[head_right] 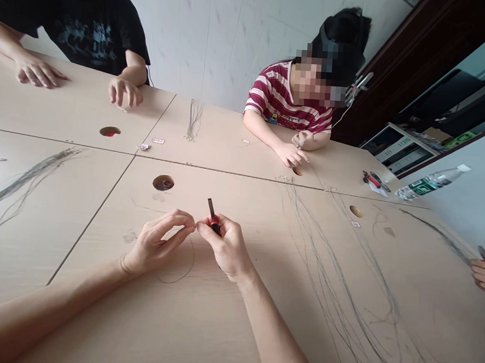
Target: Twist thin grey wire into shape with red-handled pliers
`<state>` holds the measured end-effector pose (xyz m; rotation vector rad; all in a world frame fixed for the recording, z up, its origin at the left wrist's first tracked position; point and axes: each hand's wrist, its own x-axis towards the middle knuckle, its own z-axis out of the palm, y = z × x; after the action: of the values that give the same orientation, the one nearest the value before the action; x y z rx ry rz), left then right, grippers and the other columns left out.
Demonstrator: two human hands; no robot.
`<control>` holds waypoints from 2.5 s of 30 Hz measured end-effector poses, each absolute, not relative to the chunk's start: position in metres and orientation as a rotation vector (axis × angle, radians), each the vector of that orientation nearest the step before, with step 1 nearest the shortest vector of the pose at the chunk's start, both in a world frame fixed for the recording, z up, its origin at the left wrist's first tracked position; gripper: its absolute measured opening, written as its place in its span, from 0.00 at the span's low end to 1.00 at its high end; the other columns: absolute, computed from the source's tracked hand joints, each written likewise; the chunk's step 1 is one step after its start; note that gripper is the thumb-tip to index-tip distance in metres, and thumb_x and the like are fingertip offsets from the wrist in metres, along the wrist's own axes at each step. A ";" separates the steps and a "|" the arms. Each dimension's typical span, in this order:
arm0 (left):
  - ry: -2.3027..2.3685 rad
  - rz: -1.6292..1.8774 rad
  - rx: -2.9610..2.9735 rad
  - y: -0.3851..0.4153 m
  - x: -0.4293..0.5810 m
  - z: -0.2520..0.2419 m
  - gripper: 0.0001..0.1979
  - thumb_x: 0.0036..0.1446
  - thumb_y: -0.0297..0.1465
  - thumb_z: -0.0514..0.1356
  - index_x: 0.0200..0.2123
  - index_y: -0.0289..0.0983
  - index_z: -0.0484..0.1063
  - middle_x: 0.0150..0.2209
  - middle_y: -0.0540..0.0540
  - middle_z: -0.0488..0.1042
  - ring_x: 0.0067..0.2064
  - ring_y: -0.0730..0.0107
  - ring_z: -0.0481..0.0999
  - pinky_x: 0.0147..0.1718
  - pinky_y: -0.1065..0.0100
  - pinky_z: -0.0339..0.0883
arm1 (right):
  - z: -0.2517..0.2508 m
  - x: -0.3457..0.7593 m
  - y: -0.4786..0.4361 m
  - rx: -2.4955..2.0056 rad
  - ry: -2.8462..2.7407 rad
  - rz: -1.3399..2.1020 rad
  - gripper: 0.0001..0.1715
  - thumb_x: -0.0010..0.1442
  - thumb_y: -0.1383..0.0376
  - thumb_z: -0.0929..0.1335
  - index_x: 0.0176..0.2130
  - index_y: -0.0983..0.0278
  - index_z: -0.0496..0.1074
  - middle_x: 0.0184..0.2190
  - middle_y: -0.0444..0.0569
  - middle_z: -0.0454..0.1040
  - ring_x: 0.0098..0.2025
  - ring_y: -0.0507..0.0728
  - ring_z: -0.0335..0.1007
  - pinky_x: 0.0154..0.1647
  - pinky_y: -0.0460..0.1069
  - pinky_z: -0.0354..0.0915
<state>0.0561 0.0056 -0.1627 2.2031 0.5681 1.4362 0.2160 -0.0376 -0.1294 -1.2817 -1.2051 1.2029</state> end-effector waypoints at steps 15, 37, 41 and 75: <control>0.818 1.223 1.911 0.003 0.053 -0.157 0.07 0.63 0.29 0.56 0.31 0.37 0.69 0.26 0.50 0.72 0.28 0.75 0.72 0.30 0.71 0.67 | -0.133 0.225 -0.039 -1.401 -1.421 0.927 0.08 0.60 0.59 0.68 0.33 0.61 0.72 0.26 0.43 0.67 0.28 0.52 0.59 0.31 0.47 0.57; 0.757 1.137 1.892 0.001 0.053 -0.160 0.07 0.63 0.28 0.56 0.31 0.37 0.68 0.25 0.52 0.70 0.28 0.76 0.69 0.31 0.72 0.64 | -0.126 0.223 -0.038 -1.348 -1.774 0.586 0.08 0.61 0.66 0.65 0.29 0.62 0.65 0.28 0.44 0.65 0.32 0.53 0.63 0.36 0.48 0.60; 0.740 1.138 1.873 0.002 0.053 -0.161 0.07 0.62 0.28 0.56 0.31 0.36 0.69 0.26 0.51 0.71 0.29 0.75 0.70 0.32 0.71 0.65 | -0.129 0.224 -0.038 -1.337 -1.814 0.551 0.07 0.61 0.68 0.65 0.30 0.62 0.64 0.29 0.44 0.66 0.32 0.53 0.62 0.36 0.48 0.60; 0.706 1.276 1.902 -0.001 0.051 -0.160 0.04 0.59 0.24 0.57 0.37 0.36 0.71 0.28 0.49 0.71 0.31 0.72 0.71 0.33 0.69 0.67 | -0.120 0.225 -0.044 -1.383 -1.648 0.889 0.11 0.62 0.62 0.66 0.29 0.63 0.64 0.25 0.41 0.59 0.28 0.50 0.55 0.31 0.45 0.56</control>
<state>0.0506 -0.0009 -0.1604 1.9016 0.7057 1.2759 0.2253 -0.0439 -0.1201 -1.3834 -1.6481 0.8888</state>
